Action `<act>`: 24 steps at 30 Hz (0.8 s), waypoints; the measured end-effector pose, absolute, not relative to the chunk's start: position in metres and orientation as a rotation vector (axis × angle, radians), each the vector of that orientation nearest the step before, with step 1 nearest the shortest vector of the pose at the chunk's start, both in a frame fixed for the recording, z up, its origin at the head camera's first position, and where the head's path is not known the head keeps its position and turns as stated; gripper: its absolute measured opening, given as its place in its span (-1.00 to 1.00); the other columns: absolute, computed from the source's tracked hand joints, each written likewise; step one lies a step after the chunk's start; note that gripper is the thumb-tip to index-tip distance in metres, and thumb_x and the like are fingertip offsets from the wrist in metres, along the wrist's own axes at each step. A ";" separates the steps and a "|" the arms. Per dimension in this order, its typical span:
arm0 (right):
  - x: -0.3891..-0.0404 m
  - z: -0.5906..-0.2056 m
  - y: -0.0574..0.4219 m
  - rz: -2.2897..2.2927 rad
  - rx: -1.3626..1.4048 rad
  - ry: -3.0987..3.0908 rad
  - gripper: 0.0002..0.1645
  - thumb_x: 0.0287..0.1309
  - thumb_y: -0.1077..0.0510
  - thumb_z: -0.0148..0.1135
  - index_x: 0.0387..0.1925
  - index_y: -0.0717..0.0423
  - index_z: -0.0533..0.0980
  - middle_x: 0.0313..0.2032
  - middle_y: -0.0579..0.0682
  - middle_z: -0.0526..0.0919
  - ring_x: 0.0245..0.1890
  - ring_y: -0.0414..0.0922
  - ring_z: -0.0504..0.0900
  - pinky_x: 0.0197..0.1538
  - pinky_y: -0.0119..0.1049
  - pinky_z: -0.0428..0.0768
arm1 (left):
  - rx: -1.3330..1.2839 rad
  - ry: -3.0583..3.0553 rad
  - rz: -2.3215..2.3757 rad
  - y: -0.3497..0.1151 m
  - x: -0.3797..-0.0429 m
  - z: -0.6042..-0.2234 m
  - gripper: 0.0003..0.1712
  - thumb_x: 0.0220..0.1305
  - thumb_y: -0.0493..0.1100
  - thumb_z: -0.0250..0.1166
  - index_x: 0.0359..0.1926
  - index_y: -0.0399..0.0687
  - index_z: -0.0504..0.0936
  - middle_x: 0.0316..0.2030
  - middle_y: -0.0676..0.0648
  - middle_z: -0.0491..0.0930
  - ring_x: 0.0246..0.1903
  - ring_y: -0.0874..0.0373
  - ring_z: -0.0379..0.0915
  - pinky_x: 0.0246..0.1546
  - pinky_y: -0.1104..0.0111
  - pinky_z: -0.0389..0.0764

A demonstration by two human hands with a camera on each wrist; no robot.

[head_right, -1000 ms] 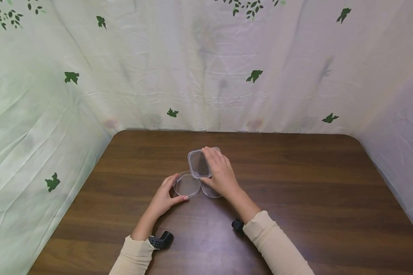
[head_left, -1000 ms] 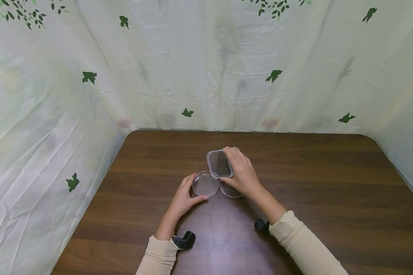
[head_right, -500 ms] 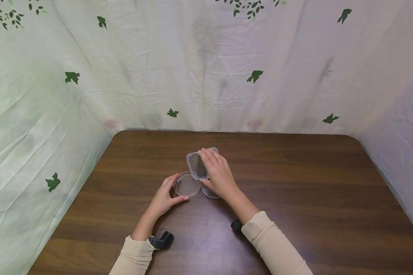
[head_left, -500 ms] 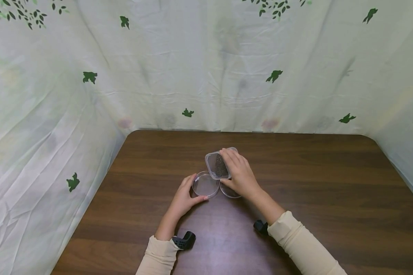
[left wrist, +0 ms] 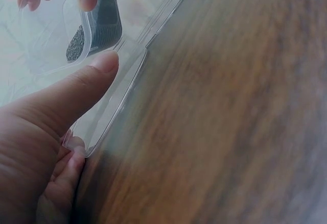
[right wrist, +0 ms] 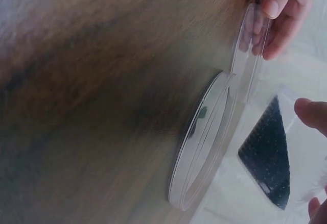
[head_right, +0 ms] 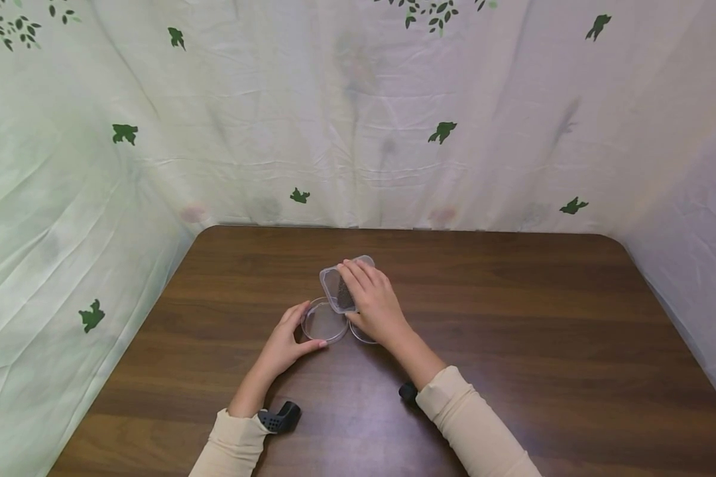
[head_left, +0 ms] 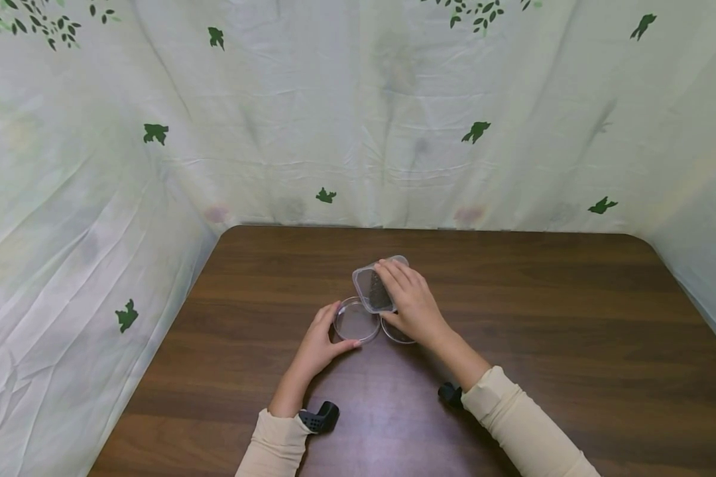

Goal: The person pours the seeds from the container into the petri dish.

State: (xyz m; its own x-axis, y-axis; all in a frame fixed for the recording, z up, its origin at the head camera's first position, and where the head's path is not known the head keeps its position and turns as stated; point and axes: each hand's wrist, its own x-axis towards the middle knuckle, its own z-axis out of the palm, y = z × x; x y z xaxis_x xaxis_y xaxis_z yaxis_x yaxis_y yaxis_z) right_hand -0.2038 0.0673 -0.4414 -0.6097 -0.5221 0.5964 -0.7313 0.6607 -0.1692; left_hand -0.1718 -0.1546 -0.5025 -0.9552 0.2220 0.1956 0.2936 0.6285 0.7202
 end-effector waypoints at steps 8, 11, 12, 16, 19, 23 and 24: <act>-0.204 -0.441 0.065 0.501 0.997 -2.354 0.16 -0.42 0.10 0.55 0.27 0.18 0.12 0.22 0.11 0.23 0.21 0.06 0.16 0.18 -0.03 0.17 | -0.432 -2.760 -1.244 -0.155 -0.172 -0.502 0.06 -0.20 0.03 0.48 0.26 -0.35 0.18 0.17 -0.31 0.22 0.16 -0.13 0.15 0.12 0.06 0.21; -0.204 -0.441 0.065 0.485 1.008 -2.351 0.17 -0.44 0.11 0.55 0.27 0.17 0.13 0.22 0.11 0.23 0.20 0.06 0.17 0.18 -0.04 0.17 | -0.431 -2.760 -1.247 -0.155 -0.172 -0.502 0.06 -0.20 0.03 0.47 0.26 -0.35 0.17 0.17 -0.31 0.21 0.16 -0.13 0.14 0.12 0.06 0.20; -0.204 -0.441 0.064 0.476 1.011 -2.349 0.17 -0.44 0.11 0.56 0.27 0.17 0.13 0.22 0.11 0.23 0.20 0.06 0.17 0.18 -0.04 0.17 | -0.433 -2.759 -1.246 -0.155 -0.172 -0.502 0.06 -0.20 0.03 0.47 0.26 -0.35 0.18 0.17 -0.31 0.21 0.16 -0.13 0.14 0.12 0.06 0.20; -0.203 -0.442 0.064 0.447 1.022 -2.342 0.15 -0.44 0.10 0.55 0.26 0.18 0.16 0.22 0.10 0.23 0.19 0.06 0.18 0.16 -0.04 0.19 | -0.433 -2.760 -1.246 -0.155 -0.172 -0.502 0.06 -0.20 0.03 0.47 0.26 -0.34 0.17 0.18 -0.30 0.21 0.16 -0.13 0.14 0.12 0.06 0.20; -0.203 -0.442 0.063 0.425 1.028 -2.341 0.13 -0.43 0.10 0.55 0.25 0.18 0.16 0.22 0.10 0.23 0.19 0.05 0.19 0.16 -0.05 0.20 | -0.430 -2.760 -1.249 -0.155 -0.172 -0.502 0.06 -0.20 0.03 0.47 0.27 -0.34 0.17 0.18 -0.30 0.21 0.16 -0.13 0.14 0.12 0.06 0.20; -0.203 -0.442 0.062 0.408 1.032 -2.344 0.13 -0.41 0.09 0.55 0.25 0.17 0.16 0.23 0.08 0.22 0.19 0.05 0.18 0.16 -0.06 0.20 | -0.432 -2.759 -1.246 -0.155 -0.172 -0.501 0.06 -0.20 0.02 0.48 0.26 -0.34 0.17 0.17 -0.30 0.22 0.16 -0.12 0.15 0.12 0.07 0.20; -0.203 -0.442 0.062 0.404 1.032 -2.345 0.13 -0.41 0.09 0.54 0.26 0.17 0.15 0.23 0.08 0.21 0.19 0.05 0.18 0.16 -0.06 0.20 | -0.433 -2.758 -1.244 -0.155 -0.172 -0.501 0.06 -0.20 0.02 0.48 0.26 -0.34 0.18 0.17 -0.30 0.22 0.16 -0.12 0.15 0.12 0.07 0.20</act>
